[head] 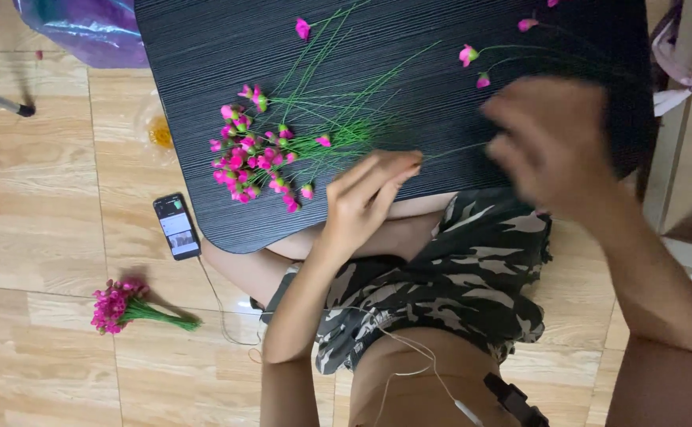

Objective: Attaching small pink flower heads to green stems to create floral arrangements.

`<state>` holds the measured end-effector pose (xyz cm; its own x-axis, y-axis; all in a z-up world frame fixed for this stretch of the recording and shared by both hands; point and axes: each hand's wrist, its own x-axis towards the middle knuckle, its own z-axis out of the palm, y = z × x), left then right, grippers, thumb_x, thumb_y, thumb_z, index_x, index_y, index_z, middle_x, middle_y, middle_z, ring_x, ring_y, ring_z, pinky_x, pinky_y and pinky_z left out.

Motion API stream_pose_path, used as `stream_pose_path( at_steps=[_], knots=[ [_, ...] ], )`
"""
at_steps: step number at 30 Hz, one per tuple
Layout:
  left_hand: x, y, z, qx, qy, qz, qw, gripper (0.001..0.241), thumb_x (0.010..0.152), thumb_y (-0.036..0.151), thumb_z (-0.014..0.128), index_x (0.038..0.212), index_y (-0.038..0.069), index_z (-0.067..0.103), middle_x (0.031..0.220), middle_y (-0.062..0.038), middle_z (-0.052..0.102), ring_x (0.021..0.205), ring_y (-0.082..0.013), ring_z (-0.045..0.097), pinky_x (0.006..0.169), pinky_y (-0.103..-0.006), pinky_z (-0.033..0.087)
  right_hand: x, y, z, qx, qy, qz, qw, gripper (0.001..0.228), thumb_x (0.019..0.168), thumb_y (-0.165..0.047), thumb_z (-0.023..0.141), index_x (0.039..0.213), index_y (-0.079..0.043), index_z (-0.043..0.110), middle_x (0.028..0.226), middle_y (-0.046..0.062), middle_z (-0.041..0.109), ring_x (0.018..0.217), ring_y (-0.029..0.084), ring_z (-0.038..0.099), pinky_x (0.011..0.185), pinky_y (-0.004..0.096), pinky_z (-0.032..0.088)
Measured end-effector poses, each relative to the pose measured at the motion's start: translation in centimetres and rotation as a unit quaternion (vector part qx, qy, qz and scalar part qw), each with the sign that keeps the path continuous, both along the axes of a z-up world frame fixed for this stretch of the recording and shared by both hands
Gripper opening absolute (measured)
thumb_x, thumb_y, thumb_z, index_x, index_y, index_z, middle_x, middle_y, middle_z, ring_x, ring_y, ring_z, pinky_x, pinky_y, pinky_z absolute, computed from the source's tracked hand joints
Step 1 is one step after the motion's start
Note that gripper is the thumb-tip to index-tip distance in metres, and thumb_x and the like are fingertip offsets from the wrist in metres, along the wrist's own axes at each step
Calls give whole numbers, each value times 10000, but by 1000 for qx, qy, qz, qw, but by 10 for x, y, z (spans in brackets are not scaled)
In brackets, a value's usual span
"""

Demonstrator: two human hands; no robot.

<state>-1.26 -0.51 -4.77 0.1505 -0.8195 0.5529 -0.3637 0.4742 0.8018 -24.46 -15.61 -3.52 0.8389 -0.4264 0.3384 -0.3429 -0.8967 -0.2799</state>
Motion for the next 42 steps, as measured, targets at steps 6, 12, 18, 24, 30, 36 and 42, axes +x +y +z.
stream_pose_path(
  at_steps=[6, 12, 18, 24, 30, 36, 42],
  knots=[
    [1, 10, 2, 1, 31, 77, 997, 124, 937, 54, 718, 1045, 86, 771, 965, -66, 775, 841, -257, 761, 774, -346, 617, 61, 39, -15, 152, -109, 139, 972, 121, 957, -30, 620, 938, -65, 735, 715, 49, 658, 693, 240, 617, 692, 360, 459],
    [25, 29, 13, 24, 62, 70, 995, 142, 901, 21, 755, 1035, 65, 758, 981, -90, 773, 863, -282, 760, 765, -367, 617, 68, 40, -4, 185, -79, 140, 970, 157, 1003, -44, 586, 959, -58, 736, 667, 63, 648, 606, 221, 607, 627, 330, 437],
    [26, 35, 8, 21, 84, 61, 994, 138, 929, -5, 714, 1047, 50, 759, 991, -115, 773, 874, -301, 762, 770, -387, 614, 89, 51, 17, 201, -69, 162, 964, 117, 956, -45, 631, 1014, -16, 728, 607, 94, 615, 547, 269, 608, 575, 367, 450],
    [24, 38, 16, 16, 36, 92, 995, 154, 896, -32, 745, 1033, 35, 756, 962, -132, 766, 830, -298, 754, 739, -373, 622, 87, 56, 4, 227, -47, 146, 962, 127, 995, -83, 595, 993, -72, 721, 670, 45, 652, 631, 245, 654, 605, 345, 476],
    [23, 42, 16, 9, -4, 132, 991, 139, 878, -27, 752, 994, 50, 768, 901, -100, 759, 758, -265, 737, 701, -345, 621, 87, 63, -1, 223, -69, 159, 959, 125, 972, -77, 598, 951, -94, 720, 606, 6, 606, 533, 207, 589, 586, 310, 465],
    [14, 42, 6, -23, -2, 169, 985, 134, 879, -35, 718, 974, 55, 748, 762, -83, 671, 633, -247, 636, 611, -346, 578, 91, 68, 4, 181, -101, 186, 960, 130, 969, -91, 593, 965, -95, 722, 581, -9, 584, 500, 176, 565, 577, 299, 446],
    [20, 43, 9, -26, 17, 108, 994, 134, 892, -50, 667, 953, 30, 755, 716, -81, 617, 600, -230, 587, 584, -319, 550, 88, 67, -1, 174, -119, 210, 955, 146, 955, -63, 593, 961, -94, 736, 533, 0, 540, 454, 188, 505, 586, 310, 426]
  ],
)
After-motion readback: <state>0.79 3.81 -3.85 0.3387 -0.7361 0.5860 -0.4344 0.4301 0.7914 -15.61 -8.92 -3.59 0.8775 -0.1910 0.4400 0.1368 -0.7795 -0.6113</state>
